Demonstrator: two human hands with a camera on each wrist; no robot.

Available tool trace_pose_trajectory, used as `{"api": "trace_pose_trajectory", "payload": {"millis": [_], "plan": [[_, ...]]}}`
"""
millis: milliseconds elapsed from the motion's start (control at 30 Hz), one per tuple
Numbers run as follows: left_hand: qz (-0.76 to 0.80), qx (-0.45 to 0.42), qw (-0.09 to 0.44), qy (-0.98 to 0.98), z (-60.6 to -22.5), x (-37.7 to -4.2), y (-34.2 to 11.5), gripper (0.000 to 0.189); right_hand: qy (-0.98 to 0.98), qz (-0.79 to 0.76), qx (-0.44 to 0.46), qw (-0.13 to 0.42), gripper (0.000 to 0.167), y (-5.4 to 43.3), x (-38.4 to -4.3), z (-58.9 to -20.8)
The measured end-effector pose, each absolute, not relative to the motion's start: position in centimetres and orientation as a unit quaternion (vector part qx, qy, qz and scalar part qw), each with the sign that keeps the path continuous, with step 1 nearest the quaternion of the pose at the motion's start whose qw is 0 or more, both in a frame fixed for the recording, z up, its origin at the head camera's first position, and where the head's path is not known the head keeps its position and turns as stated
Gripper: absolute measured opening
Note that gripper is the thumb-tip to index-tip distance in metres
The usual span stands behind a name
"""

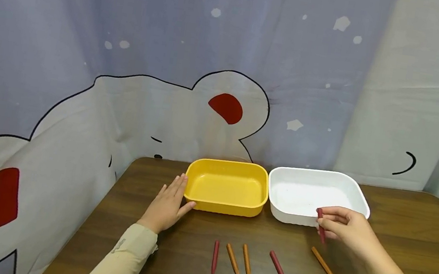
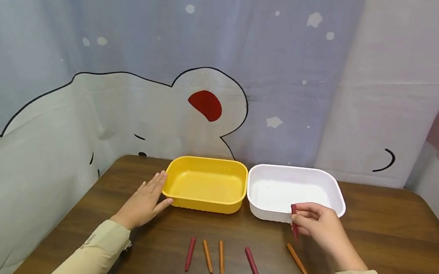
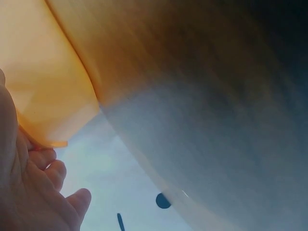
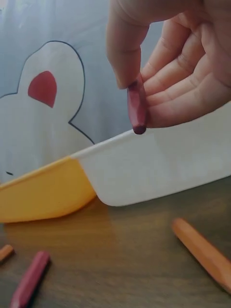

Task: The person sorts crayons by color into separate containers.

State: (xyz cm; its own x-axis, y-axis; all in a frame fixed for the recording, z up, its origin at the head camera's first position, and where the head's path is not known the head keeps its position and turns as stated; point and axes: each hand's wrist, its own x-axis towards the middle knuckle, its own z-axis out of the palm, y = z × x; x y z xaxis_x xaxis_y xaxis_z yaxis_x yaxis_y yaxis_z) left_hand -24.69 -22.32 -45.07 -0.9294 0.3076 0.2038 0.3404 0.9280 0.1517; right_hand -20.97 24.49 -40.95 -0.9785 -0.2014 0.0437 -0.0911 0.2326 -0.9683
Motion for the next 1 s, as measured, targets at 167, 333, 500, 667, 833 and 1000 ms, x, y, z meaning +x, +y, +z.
{"api": "trace_pose_trajectory", "payload": {"millis": [167,333,500,667,833,1000], "plan": [[-0.090,-0.161,0.079,-0.980,-45.1,-24.7,-22.4,0.082,0.772,-0.625,-0.108,0.043,0.041,23.8,-22.0,-40.2],[-0.088,-0.160,0.075,-0.980,-45.1,-24.8,-22.5,0.081,0.752,-0.648,-0.108,0.057,0.038,23.3,-23.3,-39.8],[-0.088,-0.160,0.070,-0.981,-45.0,-24.8,-22.4,0.082,0.746,-0.654,-0.111,0.063,0.044,22.7,-24.7,-39.4],[-0.088,-0.158,0.069,-0.981,-44.9,-24.8,-22.3,0.082,0.744,-0.656,-0.109,0.065,0.046,22.1,-26.3,-39.2],[-0.094,-0.159,0.075,-0.980,-45.0,-24.7,-22.3,0.081,0.764,-0.635,-0.091,0.066,0.046,21.4,-28.0,-39.6],[-0.097,-0.161,0.082,-0.979,-45.1,-24.7,-22.3,0.081,0.781,-0.615,-0.081,0.076,0.045,20.9,-29.6,-40.5]]}}
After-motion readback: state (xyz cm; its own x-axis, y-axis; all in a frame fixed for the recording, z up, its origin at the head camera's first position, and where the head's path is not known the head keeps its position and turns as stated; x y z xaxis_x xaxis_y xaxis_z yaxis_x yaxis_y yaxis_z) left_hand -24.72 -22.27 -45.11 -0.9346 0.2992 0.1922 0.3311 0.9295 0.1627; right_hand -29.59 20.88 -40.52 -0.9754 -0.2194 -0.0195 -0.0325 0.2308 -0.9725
